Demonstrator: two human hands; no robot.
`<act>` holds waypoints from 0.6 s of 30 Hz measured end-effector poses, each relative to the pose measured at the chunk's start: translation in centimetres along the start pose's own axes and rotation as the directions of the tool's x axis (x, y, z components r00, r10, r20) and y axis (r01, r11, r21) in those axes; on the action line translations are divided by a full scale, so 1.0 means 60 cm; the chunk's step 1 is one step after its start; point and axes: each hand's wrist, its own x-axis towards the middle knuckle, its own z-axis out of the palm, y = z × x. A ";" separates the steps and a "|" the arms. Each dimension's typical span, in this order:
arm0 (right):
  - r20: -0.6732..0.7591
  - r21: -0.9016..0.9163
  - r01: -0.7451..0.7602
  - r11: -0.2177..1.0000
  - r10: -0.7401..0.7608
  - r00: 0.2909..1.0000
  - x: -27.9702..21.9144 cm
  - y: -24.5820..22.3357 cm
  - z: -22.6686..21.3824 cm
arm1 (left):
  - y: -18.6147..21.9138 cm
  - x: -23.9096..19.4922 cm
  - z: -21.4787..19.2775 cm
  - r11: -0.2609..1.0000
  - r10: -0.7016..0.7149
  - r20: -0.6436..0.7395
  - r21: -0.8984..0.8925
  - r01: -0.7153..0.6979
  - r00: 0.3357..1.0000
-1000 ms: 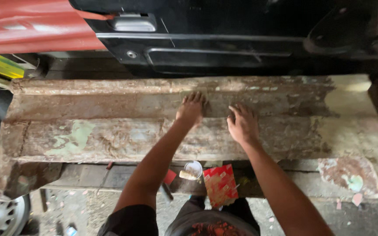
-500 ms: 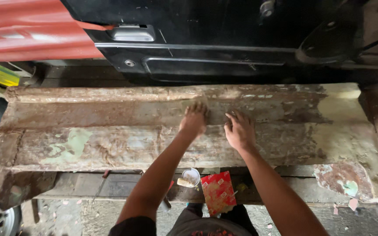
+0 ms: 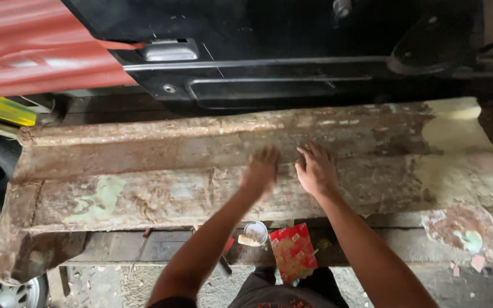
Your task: The person sands a large, weathered wooden surface using a sanding block. They move the block back and forth across the surface, applying pressure to smooth it. The person occasionally switches hands and adjusts their grip.
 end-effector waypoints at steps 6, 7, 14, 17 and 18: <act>-0.021 0.029 0.024 0.999 -0.024 1.000 -0.020 0.000 0.026 | -0.090 0.011 0.070 0.986 -0.165 0.032 -0.009 0.166 0.986; -0.035 0.038 0.021 0.999 -0.020 0.999 -0.016 0.002 0.025 | -0.121 0.041 0.068 0.972 -0.234 -0.088 -0.031 0.232 0.968; -0.035 0.048 0.005 0.999 -0.004 0.999 -0.019 0.009 0.024 | -0.071 0.133 0.068 0.980 -0.195 0.119 -0.001 0.197 0.974; -0.042 0.022 0.050 0.999 -0.049 0.998 -0.006 0.001 0.023 | -0.083 0.137 0.033 0.985 -0.161 -0.069 -0.076 0.156 0.985; -0.044 0.050 0.051 0.997 -0.048 0.998 -0.015 0.003 0.024 | -0.090 0.127 0.031 0.976 -0.212 -0.078 -0.056 0.208 0.974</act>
